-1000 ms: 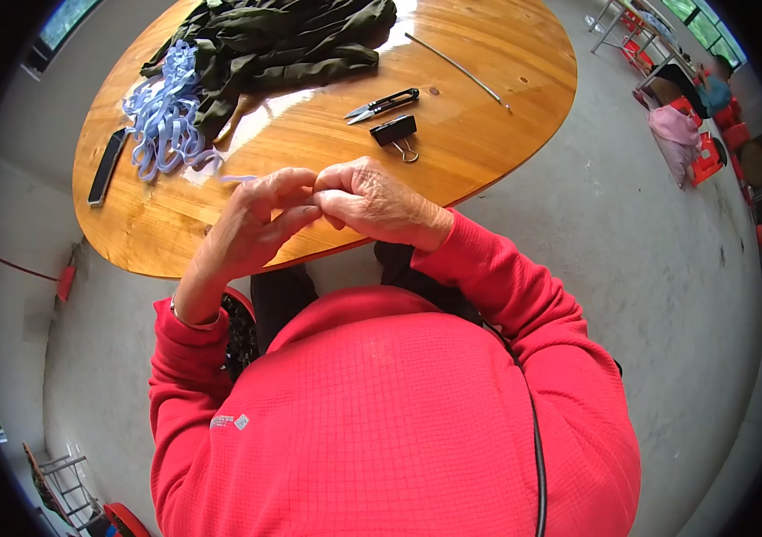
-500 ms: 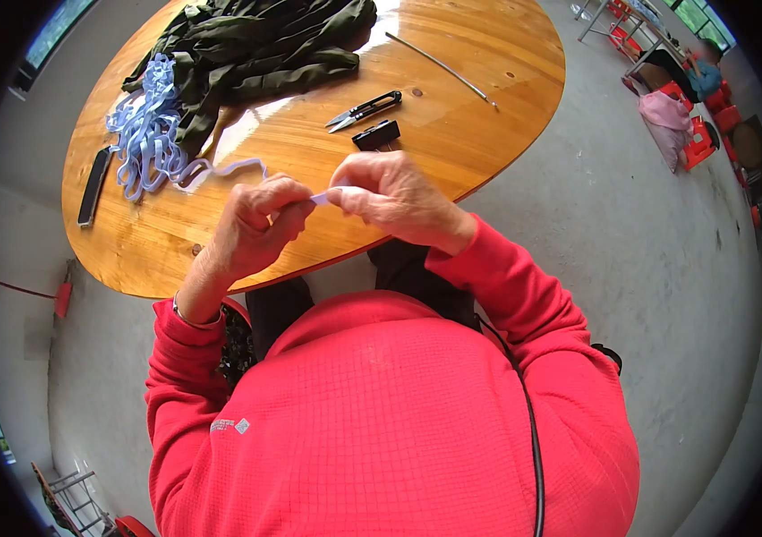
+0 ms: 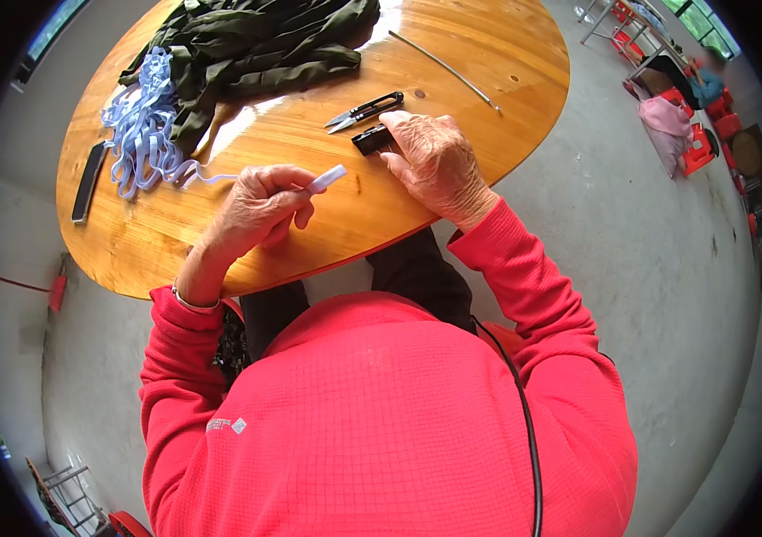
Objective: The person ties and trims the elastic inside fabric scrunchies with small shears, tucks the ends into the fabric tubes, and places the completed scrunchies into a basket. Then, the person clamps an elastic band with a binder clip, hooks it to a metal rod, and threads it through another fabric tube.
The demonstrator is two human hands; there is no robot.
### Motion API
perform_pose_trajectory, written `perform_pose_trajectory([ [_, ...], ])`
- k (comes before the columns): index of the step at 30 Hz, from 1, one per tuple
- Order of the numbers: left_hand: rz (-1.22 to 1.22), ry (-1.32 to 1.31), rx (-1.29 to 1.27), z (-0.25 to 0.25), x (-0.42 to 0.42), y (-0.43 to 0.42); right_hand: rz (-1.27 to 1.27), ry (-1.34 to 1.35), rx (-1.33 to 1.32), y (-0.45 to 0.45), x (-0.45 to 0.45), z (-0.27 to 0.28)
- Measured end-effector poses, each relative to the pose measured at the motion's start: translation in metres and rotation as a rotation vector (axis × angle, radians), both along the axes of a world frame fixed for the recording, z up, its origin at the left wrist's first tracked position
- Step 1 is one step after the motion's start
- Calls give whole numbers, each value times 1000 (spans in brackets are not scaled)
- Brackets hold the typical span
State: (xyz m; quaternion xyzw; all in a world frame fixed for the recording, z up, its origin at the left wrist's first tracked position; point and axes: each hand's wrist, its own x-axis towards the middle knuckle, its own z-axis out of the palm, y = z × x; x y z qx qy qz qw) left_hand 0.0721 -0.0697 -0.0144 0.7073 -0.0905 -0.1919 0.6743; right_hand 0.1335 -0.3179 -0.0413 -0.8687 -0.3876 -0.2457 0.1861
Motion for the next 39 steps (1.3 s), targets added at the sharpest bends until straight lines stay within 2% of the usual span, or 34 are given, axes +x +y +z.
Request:
perform_pose_trajectory([
  [3,31,59,-75,-4,3,5,53,66,57,5,-12,15],
  [9,58,100,-171,-7,10,12,33,-28,-22,7,-6,3],
  [12,125,52,-202,-8,9,5,38,-139,108,8,5,-4],
  [15,93,61,-215,-8,10,8,31,-119,221,4,7,-3],
  [18,42,72,-209,-11,12,9,87,414,648,12,-1,-5],
  [21,72,51,-232,-9,9,5,130,911,806,16,-7,12],
  [24,77,53,-226,-8,7,3,156,1057,792,25,-10,15],
  [34,71,-6,-152,-10,7,3,283,1248,830,34,-14,11],
  [37,98,-7,-180,-12,7,5,381,1040,759,38,-21,13],
  [39,104,-8,-197,-9,6,6,289,938,593,37,-25,18],
])
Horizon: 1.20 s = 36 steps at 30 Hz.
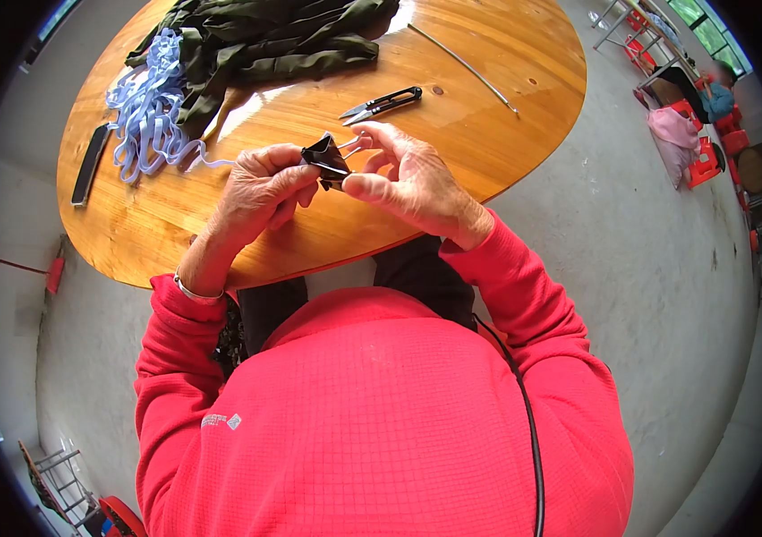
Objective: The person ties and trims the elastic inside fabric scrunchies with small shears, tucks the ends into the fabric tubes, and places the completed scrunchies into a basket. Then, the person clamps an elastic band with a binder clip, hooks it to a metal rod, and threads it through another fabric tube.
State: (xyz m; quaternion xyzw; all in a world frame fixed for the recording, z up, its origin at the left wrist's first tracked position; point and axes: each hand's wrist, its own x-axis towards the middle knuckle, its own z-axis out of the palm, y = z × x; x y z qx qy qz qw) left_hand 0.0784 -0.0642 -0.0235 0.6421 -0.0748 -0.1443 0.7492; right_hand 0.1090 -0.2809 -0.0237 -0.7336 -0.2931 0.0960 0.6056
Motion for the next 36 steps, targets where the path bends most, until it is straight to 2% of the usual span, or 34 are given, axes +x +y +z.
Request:
perform_pose_trajectory([
  [1,4,0,5,-1,0,0,-22,-56,-88,-1,-2,2],
  [5,-4,-3,44,-1,0,0,-51,11,-150,-1,-6,7],
  [8,-19,0,83,6,-2,-1,-66,86,-79,-4,-3,4],
  [11,-10,-25,101,5,-2,3,-89,181,122,-12,3,1],
  [15,-68,-86,53,1,-1,5,-122,286,94,-29,12,8],
  [18,-75,-28,140,9,-4,7,-101,366,175,-32,15,7],
  [22,-125,-111,161,12,-4,9,-55,434,208,-32,16,2],
  [30,-113,-314,281,4,-2,4,-51,431,172,-20,12,3],
  [36,-128,-179,320,9,-4,2,-39,432,109,-11,9,6],
])
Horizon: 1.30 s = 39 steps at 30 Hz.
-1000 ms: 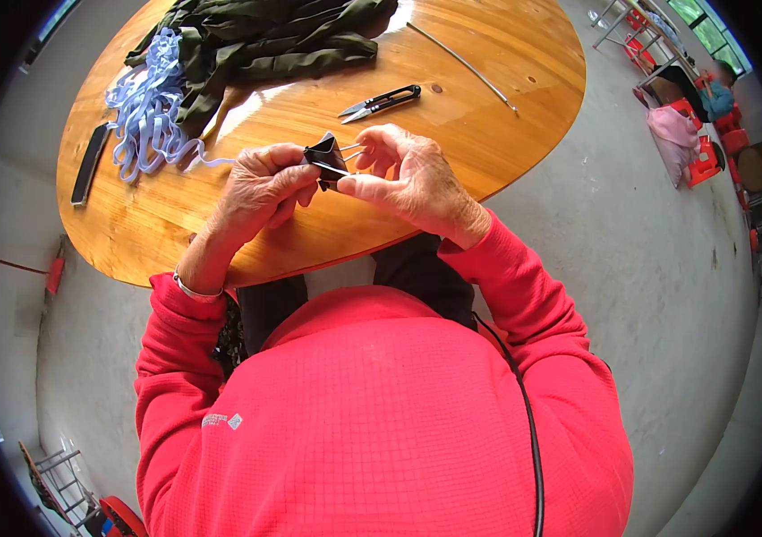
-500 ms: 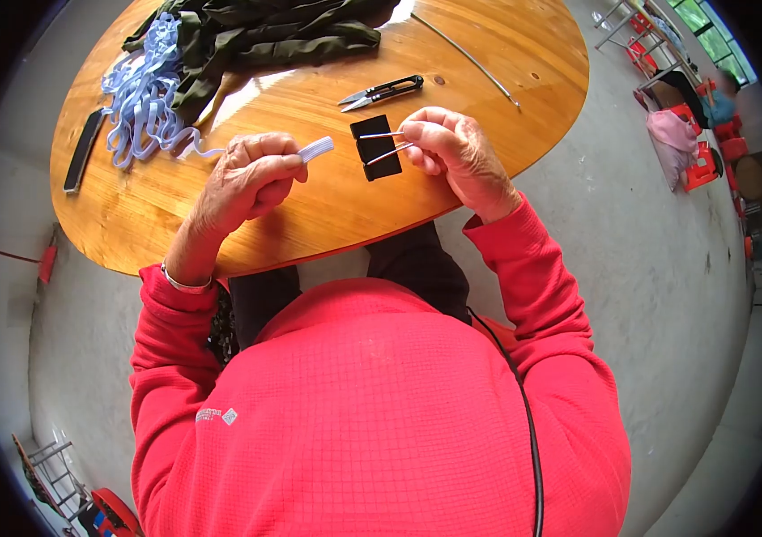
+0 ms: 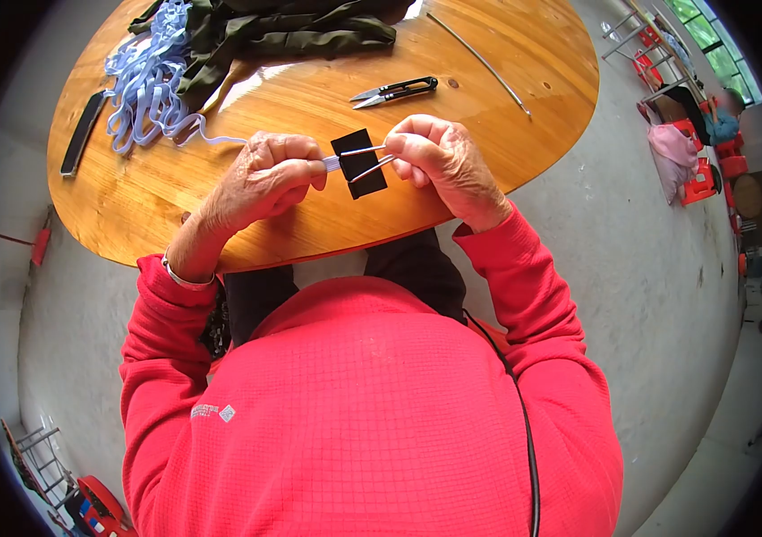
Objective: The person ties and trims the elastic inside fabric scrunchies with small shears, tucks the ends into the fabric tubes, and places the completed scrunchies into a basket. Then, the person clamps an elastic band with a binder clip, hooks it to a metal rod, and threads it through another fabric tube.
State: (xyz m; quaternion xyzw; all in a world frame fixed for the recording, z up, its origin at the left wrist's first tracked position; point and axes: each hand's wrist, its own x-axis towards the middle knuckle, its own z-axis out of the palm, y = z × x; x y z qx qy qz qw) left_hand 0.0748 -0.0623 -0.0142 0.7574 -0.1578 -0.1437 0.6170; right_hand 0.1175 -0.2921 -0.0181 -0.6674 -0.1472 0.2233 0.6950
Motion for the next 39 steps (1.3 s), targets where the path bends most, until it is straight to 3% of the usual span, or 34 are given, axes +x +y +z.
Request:
perform_pose_trajectory([
  [15,52,140,-69,5,-3,2,19,-143,-60,12,-2,2],
  [18,29,-57,-138,-7,0,0,-23,-149,-19,5,0,-1],
  [21,7,-337,90,0,-2,-1,-68,-106,49,-8,2,-1],
  [22,36,-246,129,-1,-5,-3,-78,-99,67,-14,3,0],
  [25,-35,-779,419,-10,7,3,-137,-138,40,-33,6,0],
  [35,152,-584,591,-5,6,6,-482,-326,-220,-98,28,3],
  [39,179,-680,659,-6,9,10,-516,-328,-336,-114,41,1],
])
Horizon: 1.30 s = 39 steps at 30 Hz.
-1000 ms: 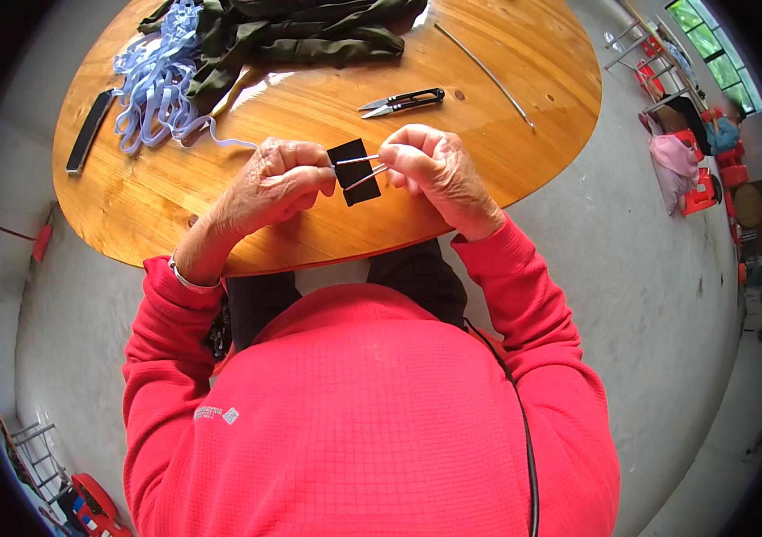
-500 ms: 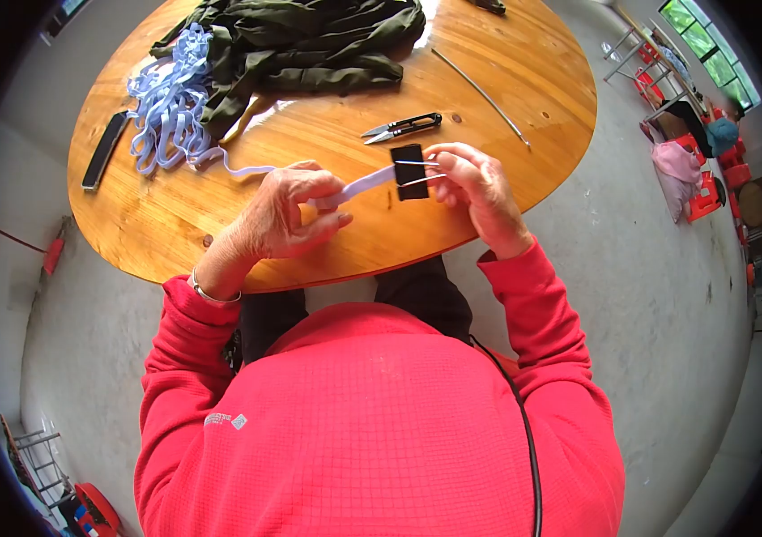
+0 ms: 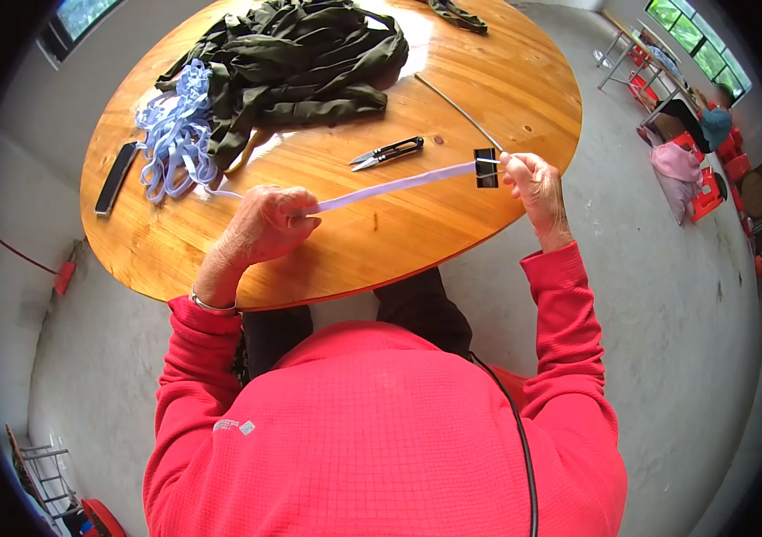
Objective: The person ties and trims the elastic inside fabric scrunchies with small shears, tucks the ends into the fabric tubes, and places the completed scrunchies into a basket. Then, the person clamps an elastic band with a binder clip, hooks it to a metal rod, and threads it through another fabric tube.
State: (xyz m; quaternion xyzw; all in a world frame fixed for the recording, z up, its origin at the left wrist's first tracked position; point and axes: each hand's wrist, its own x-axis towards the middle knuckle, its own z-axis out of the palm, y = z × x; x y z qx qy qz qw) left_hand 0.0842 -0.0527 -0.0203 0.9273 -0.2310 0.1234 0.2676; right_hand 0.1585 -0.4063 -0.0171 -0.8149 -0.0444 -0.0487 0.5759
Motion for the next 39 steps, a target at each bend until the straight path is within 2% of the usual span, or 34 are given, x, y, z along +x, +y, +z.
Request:
perform_pose_trajectory([
  [2,26,-15,27,3,-2,2,0,26,-146,1,2,1],
  [3,24,-98,109,-3,1,5,-12,18,-156,1,5,-3],
  [4,18,-90,69,-1,0,5,-14,10,-162,-2,11,-10],
  [5,17,-74,36,0,-1,5,-19,-187,-297,-18,24,-27],
  [7,7,-107,69,-1,2,6,-113,-453,-542,-7,22,-26],
  [8,56,-43,191,1,4,5,-134,-574,-593,5,18,-18],
  [10,57,43,226,10,4,2,-70,-693,-500,38,1,2],
  [11,63,61,242,12,5,-3,21,-680,-377,54,-11,11],
  [15,52,2,198,26,5,-28,552,-351,63,122,-40,11],
  [17,74,1,168,33,4,-33,697,-238,53,141,-35,9],
  [18,86,8,171,33,5,-32,749,-168,-50,145,-26,8],
  [22,175,110,165,33,-7,-30,918,-240,-80,141,7,-12],
  [24,203,144,221,34,-17,-26,1010,-180,-163,135,20,-16],
  [28,135,203,146,29,-35,4,947,-352,-143,143,23,-30],
  [30,161,243,118,34,-50,19,939,-328,-192,134,39,-43],
  [31,145,277,3,31,-56,29,927,-316,-220,135,41,-39],
  [34,252,309,-55,40,-92,48,814,-541,-266,129,9,-21],
  [39,358,468,-468,56,-158,65,809,-453,-222,135,-2,-12],
])
